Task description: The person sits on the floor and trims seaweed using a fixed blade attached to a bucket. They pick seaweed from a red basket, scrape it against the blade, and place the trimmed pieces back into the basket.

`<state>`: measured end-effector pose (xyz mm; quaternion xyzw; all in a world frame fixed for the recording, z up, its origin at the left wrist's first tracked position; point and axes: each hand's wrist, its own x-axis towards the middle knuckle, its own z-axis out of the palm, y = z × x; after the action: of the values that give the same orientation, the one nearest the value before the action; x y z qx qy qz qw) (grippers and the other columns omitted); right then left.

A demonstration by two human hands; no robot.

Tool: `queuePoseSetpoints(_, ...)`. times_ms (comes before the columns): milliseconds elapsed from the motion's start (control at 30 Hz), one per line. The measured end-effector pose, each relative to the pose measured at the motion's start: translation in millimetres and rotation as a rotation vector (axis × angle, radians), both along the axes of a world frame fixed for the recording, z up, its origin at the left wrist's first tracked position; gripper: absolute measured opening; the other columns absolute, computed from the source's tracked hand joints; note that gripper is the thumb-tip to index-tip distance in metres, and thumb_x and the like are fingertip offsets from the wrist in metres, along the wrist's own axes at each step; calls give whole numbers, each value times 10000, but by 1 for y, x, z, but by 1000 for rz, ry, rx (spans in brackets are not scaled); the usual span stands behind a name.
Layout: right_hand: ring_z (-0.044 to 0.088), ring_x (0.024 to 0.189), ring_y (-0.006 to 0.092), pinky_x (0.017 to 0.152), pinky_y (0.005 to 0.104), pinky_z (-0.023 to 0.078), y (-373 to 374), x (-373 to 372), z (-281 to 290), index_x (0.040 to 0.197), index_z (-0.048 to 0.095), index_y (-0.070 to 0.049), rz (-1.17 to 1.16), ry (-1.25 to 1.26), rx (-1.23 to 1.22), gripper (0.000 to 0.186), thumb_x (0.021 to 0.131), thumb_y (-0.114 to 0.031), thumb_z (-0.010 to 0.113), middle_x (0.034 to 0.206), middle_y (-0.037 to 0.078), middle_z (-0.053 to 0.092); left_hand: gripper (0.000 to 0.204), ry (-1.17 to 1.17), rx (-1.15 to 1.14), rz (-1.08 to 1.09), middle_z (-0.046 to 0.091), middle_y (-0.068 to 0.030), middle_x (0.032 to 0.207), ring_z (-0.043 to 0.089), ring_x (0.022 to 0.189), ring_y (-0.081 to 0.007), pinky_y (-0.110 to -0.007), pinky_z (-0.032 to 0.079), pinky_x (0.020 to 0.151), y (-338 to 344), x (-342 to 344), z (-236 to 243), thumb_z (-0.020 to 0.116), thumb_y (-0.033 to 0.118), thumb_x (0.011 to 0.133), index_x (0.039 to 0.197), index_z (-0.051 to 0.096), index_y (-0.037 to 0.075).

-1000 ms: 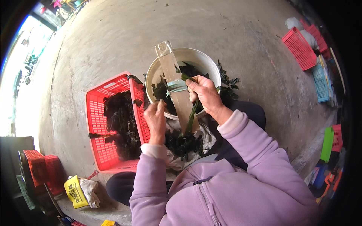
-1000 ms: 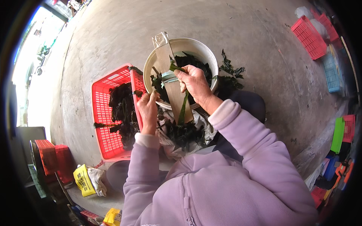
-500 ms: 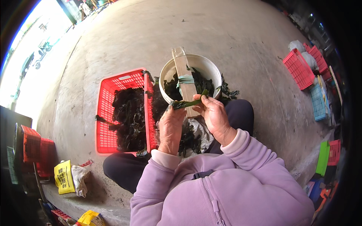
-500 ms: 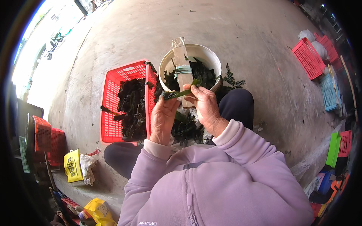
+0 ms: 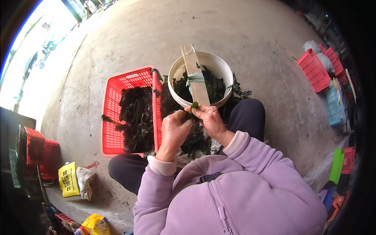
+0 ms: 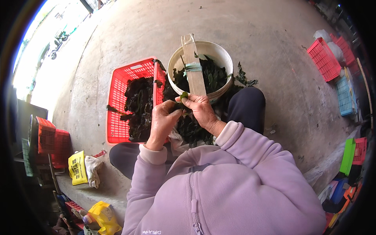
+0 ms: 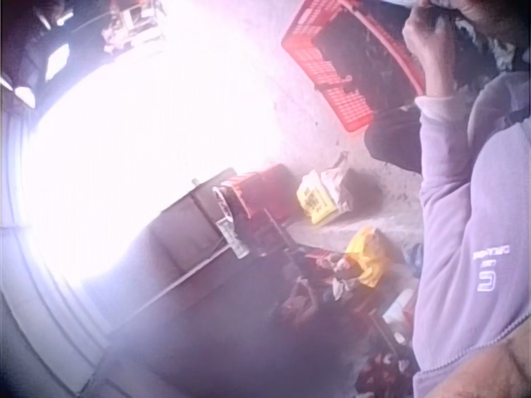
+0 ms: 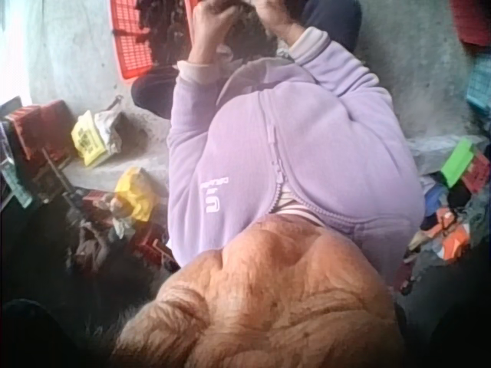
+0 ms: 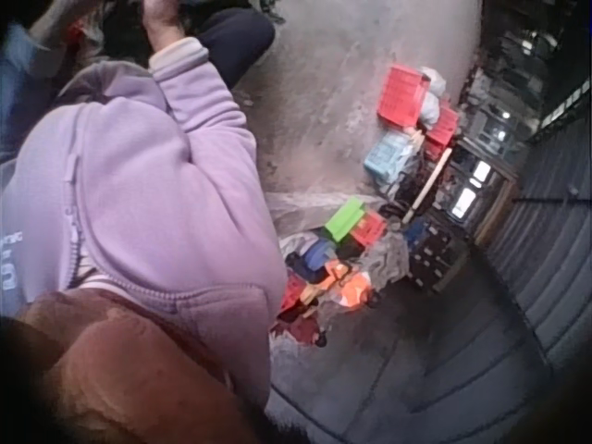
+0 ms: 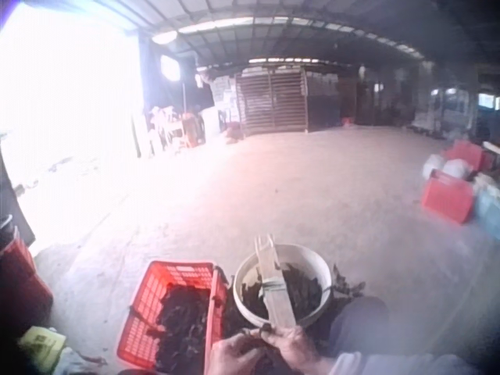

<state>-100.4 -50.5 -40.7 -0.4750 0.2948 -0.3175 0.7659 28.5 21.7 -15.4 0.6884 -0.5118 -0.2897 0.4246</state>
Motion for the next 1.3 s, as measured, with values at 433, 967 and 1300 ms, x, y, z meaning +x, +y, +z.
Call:
queuePoseSetpoints(433,453,515,69,376,175,280,-16,-14,-18,877,600,-9,338,-259,747,159,902,-166,586,657,14,520,172,769,-18,-50,631,-10,746,562,634,-57,-182,448,588,-9,16,-21,667,-49,754,899,592,5)
queuePoseSetpoints(967,320,442,53,386,195,240,-21,-25,-5,809,592,17,415,-85,606,272,918,-220,517,584,-18,417,181,978,-56,-129,643,-55,842,609,740,-142,-242,484,698,-2,14,-29,657,-70,730,905,667,-26)
queuePoseSetpoints(1300,505,510,66,419,192,370,-21,-24,-1,883,613,8,181,15,301,84,811,-22,645,654,19,580,107,30,-334,-28,595,-78,932,545,770,-117,-238,430,678,-10,18,-25,601,-75,775,811,558,16)
